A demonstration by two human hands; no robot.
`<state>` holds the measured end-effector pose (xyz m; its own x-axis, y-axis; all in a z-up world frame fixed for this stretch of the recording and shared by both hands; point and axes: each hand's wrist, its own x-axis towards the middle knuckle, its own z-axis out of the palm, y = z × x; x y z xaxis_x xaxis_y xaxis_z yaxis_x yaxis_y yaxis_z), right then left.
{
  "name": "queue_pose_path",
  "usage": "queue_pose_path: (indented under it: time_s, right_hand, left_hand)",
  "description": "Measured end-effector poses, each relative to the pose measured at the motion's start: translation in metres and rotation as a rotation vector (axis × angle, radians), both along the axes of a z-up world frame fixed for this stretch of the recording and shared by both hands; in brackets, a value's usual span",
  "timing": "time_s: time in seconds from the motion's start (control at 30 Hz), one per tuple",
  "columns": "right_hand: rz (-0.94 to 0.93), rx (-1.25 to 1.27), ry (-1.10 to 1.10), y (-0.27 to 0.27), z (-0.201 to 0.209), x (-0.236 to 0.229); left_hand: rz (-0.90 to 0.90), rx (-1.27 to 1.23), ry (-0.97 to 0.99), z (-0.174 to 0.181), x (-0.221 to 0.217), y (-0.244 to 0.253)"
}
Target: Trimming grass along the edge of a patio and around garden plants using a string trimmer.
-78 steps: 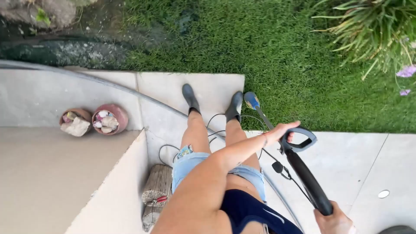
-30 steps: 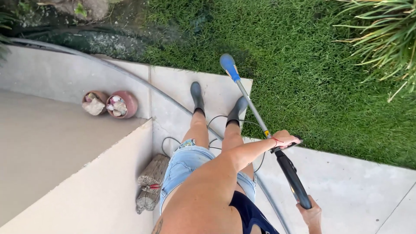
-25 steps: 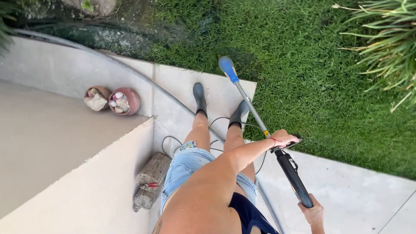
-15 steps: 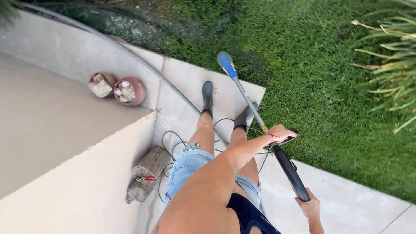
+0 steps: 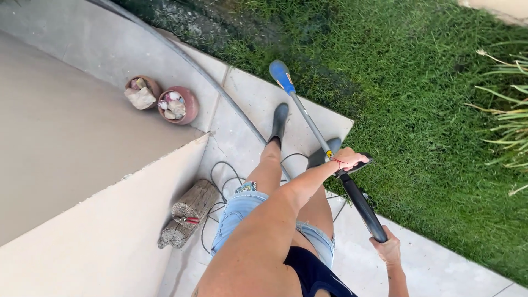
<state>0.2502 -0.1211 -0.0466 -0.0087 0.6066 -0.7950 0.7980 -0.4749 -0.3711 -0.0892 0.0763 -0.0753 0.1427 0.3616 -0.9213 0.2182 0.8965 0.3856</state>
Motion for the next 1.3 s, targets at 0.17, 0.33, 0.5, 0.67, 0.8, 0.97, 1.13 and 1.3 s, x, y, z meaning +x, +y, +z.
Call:
queue_pose_path:
  time_s: [0.17, 0.33, 0.5, 0.67, 0.8, 0.97, 1.13, 1.3]
  right_hand:
    - [0.072, -0.038, -0.028, 0.027, -0.011, -0.039]
    - [0.151, -0.096, -0.027, 0.055, -0.017, -0.092]
    - [0.195, -0.021, 0.165, 0.064, -0.051, -0.133]
    - [0.22, 0.024, 0.063, 0.078, -0.06, -0.195]
    - [0.264, 0.026, 0.008, 0.105, -0.062, -0.246]
    - [0.368, 0.063, 0.044, 0.151, -0.058, -0.318]
    - [0.43, 0.061, 0.094, 0.186, -0.066, -0.388]
    - [0.551, 0.047, 0.181, 0.219, -0.066, -0.466]
  left_hand:
    - [0.069, 0.004, -0.007, 0.0, -0.05, 0.009]
    - [0.118, 0.013, 0.002, -0.002, -0.107, 0.018]
    - [0.149, 0.005, 0.039, -0.022, -0.165, 0.025]
    - [0.192, -0.011, 0.099, -0.034, -0.226, 0.033]
    - [0.239, 0.003, 0.118, -0.03, -0.28, 0.042]
    - [0.262, 0.01, 0.173, -0.101, -0.331, 0.042]
    - [0.322, 0.022, 0.256, -0.138, -0.403, 0.051]
    - [0.408, 0.028, 0.354, -0.117, -0.491, 0.053]
